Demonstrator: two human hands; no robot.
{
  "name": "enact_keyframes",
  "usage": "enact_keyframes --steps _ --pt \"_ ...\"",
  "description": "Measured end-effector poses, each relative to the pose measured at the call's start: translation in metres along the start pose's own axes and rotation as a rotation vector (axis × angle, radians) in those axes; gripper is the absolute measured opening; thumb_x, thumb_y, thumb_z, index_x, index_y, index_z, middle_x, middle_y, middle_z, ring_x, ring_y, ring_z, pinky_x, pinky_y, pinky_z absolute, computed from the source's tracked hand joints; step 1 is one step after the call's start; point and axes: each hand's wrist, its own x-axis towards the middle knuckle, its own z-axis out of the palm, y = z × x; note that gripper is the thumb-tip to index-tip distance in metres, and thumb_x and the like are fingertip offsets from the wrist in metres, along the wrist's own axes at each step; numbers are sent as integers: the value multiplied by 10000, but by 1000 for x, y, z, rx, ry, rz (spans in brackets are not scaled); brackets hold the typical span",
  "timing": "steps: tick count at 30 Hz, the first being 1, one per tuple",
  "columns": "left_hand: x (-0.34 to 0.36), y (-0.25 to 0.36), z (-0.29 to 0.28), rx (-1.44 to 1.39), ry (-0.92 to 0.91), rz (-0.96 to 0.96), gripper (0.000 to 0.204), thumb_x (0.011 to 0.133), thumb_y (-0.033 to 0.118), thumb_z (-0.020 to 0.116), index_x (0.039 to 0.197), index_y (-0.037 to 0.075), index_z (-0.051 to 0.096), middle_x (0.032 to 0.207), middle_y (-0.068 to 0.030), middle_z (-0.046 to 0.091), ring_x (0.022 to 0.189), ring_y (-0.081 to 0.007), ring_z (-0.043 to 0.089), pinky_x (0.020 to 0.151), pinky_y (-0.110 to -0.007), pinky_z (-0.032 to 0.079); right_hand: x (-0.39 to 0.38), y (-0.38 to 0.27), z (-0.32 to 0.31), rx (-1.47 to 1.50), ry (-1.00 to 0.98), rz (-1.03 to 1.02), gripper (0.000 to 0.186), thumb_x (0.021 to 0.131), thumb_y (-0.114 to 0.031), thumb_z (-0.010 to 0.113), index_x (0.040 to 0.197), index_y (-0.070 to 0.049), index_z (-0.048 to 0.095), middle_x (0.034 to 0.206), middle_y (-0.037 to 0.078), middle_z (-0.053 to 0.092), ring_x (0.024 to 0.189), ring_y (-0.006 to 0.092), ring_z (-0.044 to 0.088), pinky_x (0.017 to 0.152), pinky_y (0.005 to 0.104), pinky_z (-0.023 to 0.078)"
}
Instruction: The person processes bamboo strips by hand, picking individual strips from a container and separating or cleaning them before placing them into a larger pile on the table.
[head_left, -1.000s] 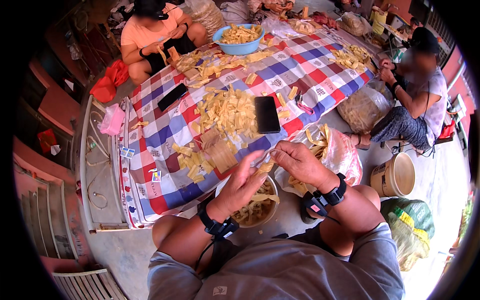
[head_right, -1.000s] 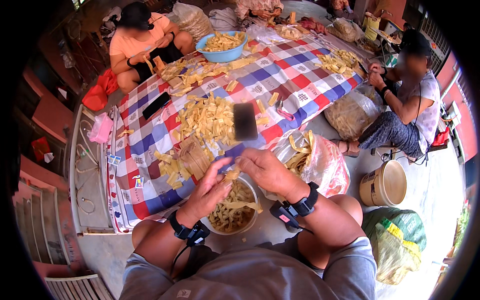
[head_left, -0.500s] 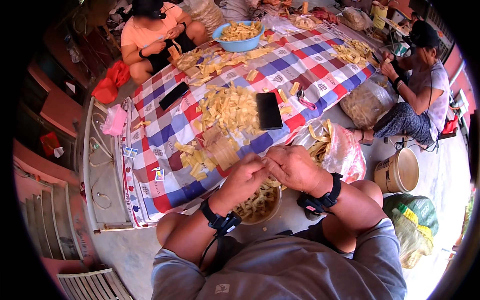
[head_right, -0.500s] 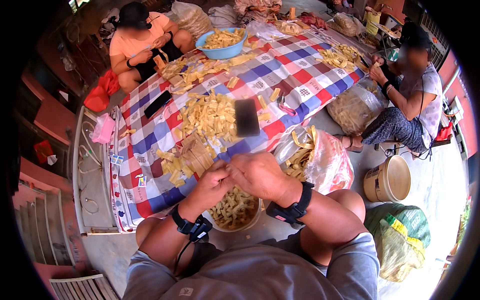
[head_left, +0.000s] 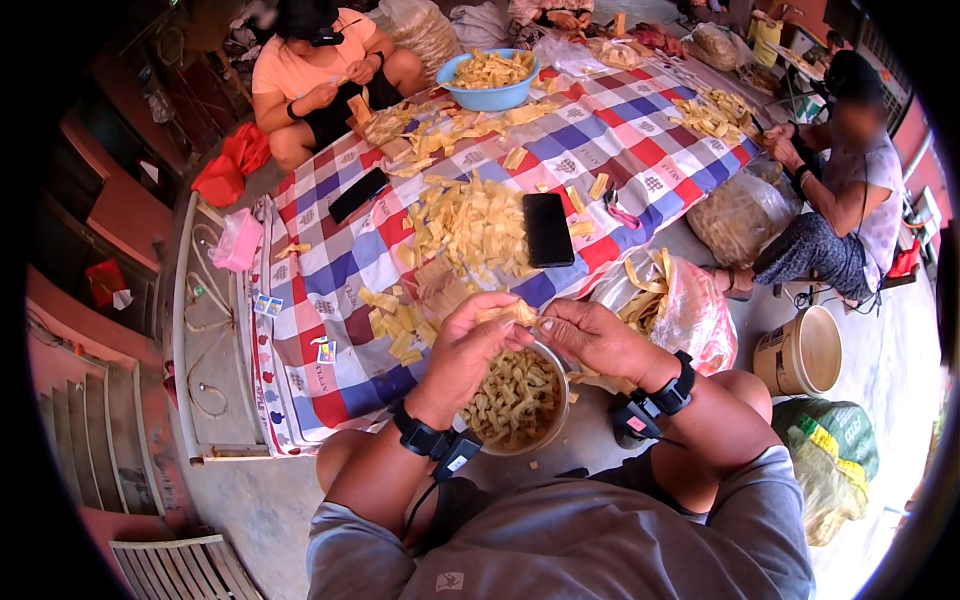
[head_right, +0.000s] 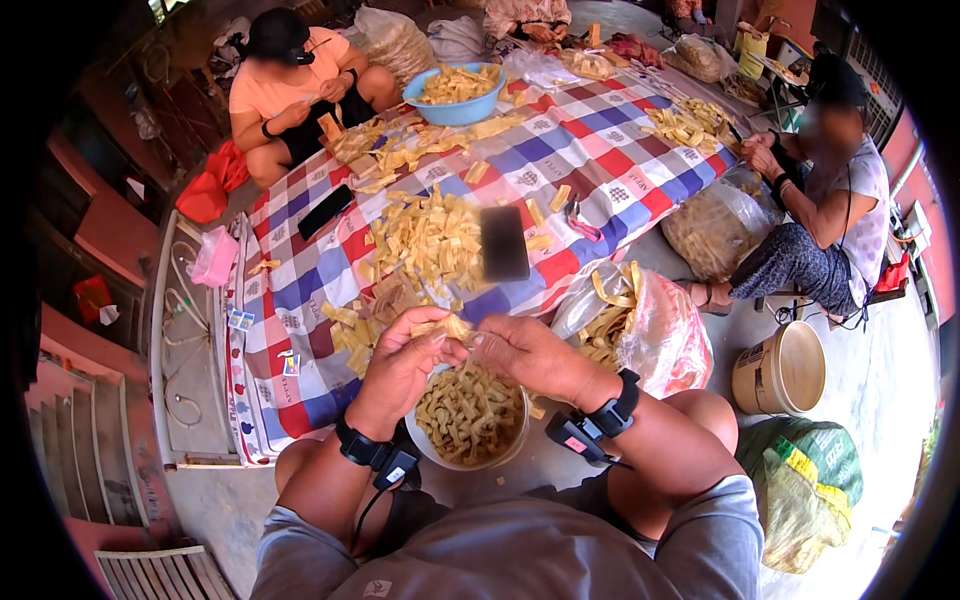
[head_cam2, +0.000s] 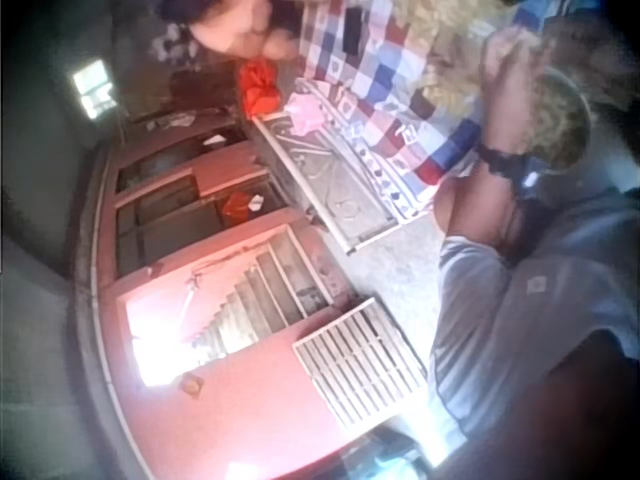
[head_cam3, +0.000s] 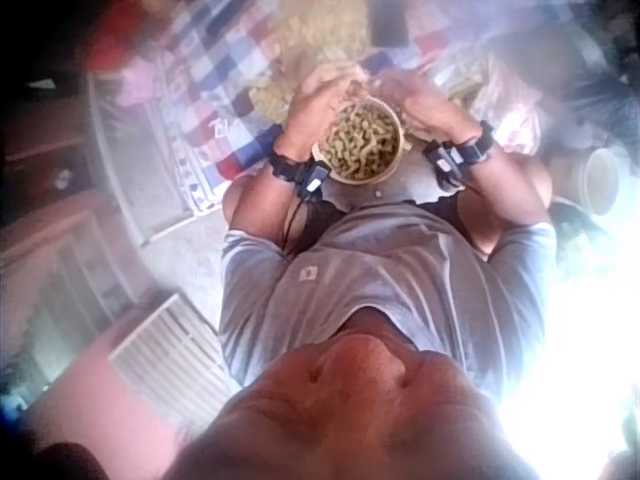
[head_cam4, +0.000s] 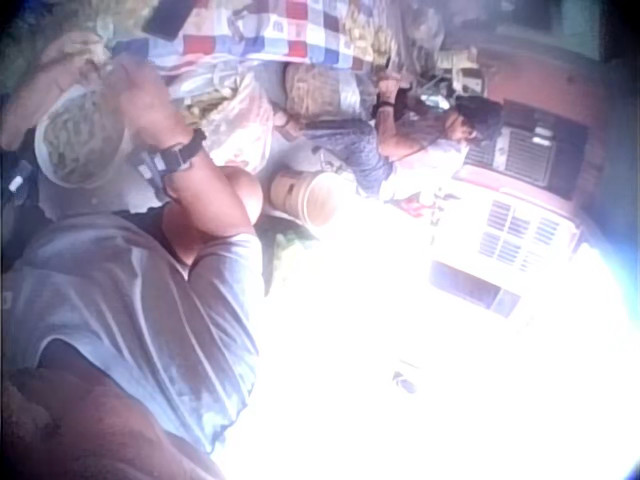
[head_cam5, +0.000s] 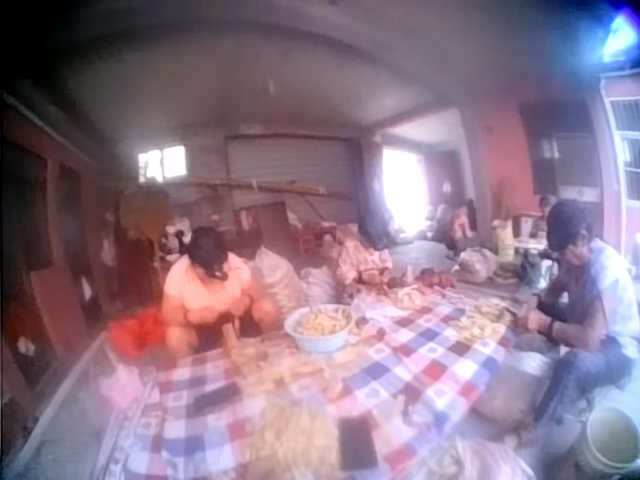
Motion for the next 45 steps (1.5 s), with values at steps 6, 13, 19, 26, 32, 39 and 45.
enact_keyframes --steps 6,13,19,26,32,39,45 --pt "3 23 -12 164 -90 -185 220 1015 146 477 1182 26 558 1010 -90 645 944 -208 682 844 -305 528 -5 -4 -2 -505 83 -350 135 961 -184 582 924 -57 608 779 177 603 696 347 617 643 419 482" --pt "5 18 -3 293 -110 -478 235 1043 254 484 1166 60 532 992 -21 591 770 -93 604 611 -196 460 0 -2 22 -774 3 -374 123 934 -180 613 960 -59 610 844 161 643 768 387 642 668 454 507" --pt "0 10 -5 272 -26 -313 189 1027 232 535 1163 100 530 898 36 539 664 -18 445 545 -150 320 4 -5 25 -485 91 -246 170 921 -173 624 1035 -48 604 896 179 651 811 382 645 696 438 504" --pt "-4 8 -19 343 142 -201 156 1003 138 519 1158 116 511 780 49 500 618 -15 406 530 -166 299 13 9 39 -280 145 -305 91 975 -103 620 952 -38 559 767 -30 510 692 45 449 607 235 418" --pt "-6 3 -33 350 250 -169 141 991 103 510 1131 120 497 690 60 445 539 -16 373 470 -189 266 30 19 47 -209 121 -223 116 961 -128 625 937 -37 558 729 13 537 664 100 485 615 277 433" --pt "-3 -5 -55 376 460 -89 93 987 154 537 1061 118 493 677 51 461 483 -23 351 414 -197 239 62 32 48 -164 114 -149 111 946 -102 616 983 -38 533 724 4 537 659 93 497 604 272 422" --pt "-1 -8 -73 253 459 -66 71 970 140 556 986 112 493 709 39 485 527 -31 382 451 -197 284 96 57 46 -169 190 -192 109 931 -23 585 1013 -44 516 739 -45 488 669 41 453 586 231 386"
